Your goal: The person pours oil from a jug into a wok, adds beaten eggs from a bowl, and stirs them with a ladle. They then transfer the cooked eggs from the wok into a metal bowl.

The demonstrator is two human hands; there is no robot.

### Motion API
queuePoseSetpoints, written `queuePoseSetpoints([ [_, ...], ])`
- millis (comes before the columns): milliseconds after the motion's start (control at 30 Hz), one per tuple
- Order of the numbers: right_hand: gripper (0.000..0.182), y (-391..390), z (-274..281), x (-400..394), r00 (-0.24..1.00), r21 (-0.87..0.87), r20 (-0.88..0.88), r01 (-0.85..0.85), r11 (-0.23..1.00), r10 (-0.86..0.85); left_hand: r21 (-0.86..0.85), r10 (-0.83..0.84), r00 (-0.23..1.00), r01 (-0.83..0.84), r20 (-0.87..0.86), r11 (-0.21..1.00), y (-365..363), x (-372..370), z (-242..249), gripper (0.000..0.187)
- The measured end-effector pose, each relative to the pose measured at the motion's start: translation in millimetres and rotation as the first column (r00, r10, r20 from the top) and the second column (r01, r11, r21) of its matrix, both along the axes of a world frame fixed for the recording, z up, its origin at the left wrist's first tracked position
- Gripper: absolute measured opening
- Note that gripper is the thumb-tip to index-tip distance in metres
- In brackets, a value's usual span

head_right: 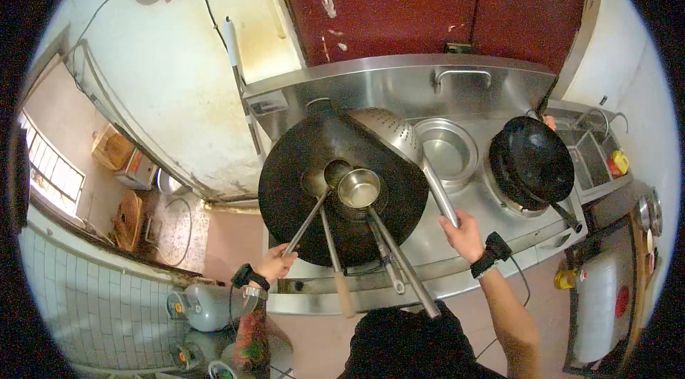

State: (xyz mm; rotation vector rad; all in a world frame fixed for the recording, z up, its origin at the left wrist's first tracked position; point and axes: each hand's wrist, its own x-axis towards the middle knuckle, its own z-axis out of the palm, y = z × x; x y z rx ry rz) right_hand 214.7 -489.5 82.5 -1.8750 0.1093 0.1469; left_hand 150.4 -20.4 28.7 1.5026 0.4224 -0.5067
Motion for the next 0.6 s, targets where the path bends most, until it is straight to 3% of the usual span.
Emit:
queuePoseSetpoints([
  [67, 0.027, 2, -5, -1, 1.000, 0.010, -0.023, -0.007, 1.000, 0.007, 0.007, 0.033, 0.999, -0.033, -0.023, 0.999, -12, -9, 6, 0.028],
  [133, 0.028, 5, -7, 1, 0.999, 0.018, -0.042, -0.010, 1.000, 0.011, 0.364, -0.020, 0.972, -0.068, 0.232, 0.929, -34, -24, 8, 0.032],
  [167, 0.029, 7, -8, 1, 1.000, -0.051, -0.010, -0.007, 0.999, 0.007, 0.525, -0.112, 0.903, -0.136, 0.414, 0.840, -36, -30, -12, 0.036],
  [200, 0.031, 9, -10, 0, 1.000, -0.118, 0.017, -0.001, 0.993, 0.003, 0.524, -0.110, 0.905, -0.135, 0.410, 0.841, -46, -36, -4, 0.036],
  [233, 0.031, 10, -17, 0, 1.000, -0.119, 0.013, 0.000, 0.993, 0.002, 0.496, -0.031, 0.897, -0.215, 0.441, 0.841, -57, -45, 5, 0.037],
  [267, 0.032, 12, -23, 2, 0.994, -0.227, 0.104, -0.002, 0.974, 0.026, 0.466, 0.046, 0.881, -0.294, 0.472, 0.834, -62, -49, 12, 0.037],
  [300, 0.033, 14, -27, 2, 0.980, -0.330, 0.191, 0.008, 0.944, 0.059, 0.439, 0.051, 0.861, -0.307, 0.505, 0.844, -61, -55, 3, 0.037],
  [333, 0.033, 15, -30, -1, 0.980, -0.328, 0.191, 0.010, 0.945, 0.055, 0.441, 0.048, 0.862, -0.305, 0.505, 0.844, -63, -62, 4, 0.037],
  [400, 0.032, 27, -27, -2, 0.966, -0.435, 0.242, 0.020, 0.900, 0.096, -0.019, 0.385, 0.869, -0.399, 0.311, 0.917, -71, -74, 19, 0.035],
  [500, 0.030, 33, -34, -3, 0.957, -0.493, 0.257, 0.014, 0.870, 0.131, -0.220, 0.472, 0.838, -0.424, 0.272, 0.879, -81, -91, 40, 0.030],
  [600, 0.033, 34, -37, -2, 0.955, -0.538, 0.235, -0.026, 0.842, 0.180, -0.249, 0.480, 0.833, -0.421, 0.276, 0.872, -89, -102, 48, 0.027],
])
